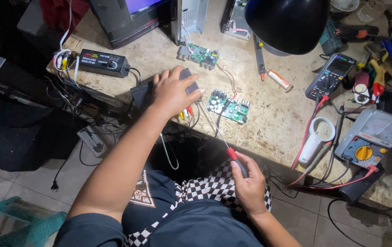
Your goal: The person uses a screwdriver to remove screws from a black electronic box, opens the casing, and then inspects the internal circuit boards.
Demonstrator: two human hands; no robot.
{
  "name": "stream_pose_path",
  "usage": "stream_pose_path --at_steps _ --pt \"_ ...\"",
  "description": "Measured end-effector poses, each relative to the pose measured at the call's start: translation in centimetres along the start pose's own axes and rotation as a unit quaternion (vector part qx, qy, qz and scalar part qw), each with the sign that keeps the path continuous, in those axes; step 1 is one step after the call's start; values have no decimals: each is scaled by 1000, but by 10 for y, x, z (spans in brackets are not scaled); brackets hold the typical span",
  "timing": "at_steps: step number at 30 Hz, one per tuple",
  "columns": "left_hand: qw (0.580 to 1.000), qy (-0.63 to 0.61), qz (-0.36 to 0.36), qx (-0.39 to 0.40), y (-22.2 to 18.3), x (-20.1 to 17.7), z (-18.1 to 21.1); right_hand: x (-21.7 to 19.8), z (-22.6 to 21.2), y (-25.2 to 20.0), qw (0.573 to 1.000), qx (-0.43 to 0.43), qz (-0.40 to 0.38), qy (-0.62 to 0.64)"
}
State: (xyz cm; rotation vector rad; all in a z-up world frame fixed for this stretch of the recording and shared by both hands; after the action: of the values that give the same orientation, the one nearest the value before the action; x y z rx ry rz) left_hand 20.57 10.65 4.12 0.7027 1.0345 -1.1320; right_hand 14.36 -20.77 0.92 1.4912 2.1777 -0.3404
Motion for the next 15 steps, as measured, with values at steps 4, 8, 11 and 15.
stream_pose_path --at_steps 4,8,11,15 --pt "1000 3 7 3 -1 1 0 1 -4 0 1000 -18 -4 -5" --pt "1000 -3 -5 -5 -1 0 0 0 -7 1 998 -55 5 -29" --pt "1000 2 -10 -5 -1 -2 1 -1 -9 1 995 -82 12 -47" --pt "1000 1 -4 -4 0 1 0 -3 -11 -1 982 -167 40 -83"
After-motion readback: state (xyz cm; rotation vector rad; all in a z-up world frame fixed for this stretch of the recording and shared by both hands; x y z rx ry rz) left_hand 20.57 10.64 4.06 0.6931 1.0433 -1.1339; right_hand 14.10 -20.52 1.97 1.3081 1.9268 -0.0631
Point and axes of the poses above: each hand's wrist, its own y-axis towards the middle knuckle, its own x-axis out of the palm, z = x × y, the point moved 6 cm from there along y, towards the middle knuckle
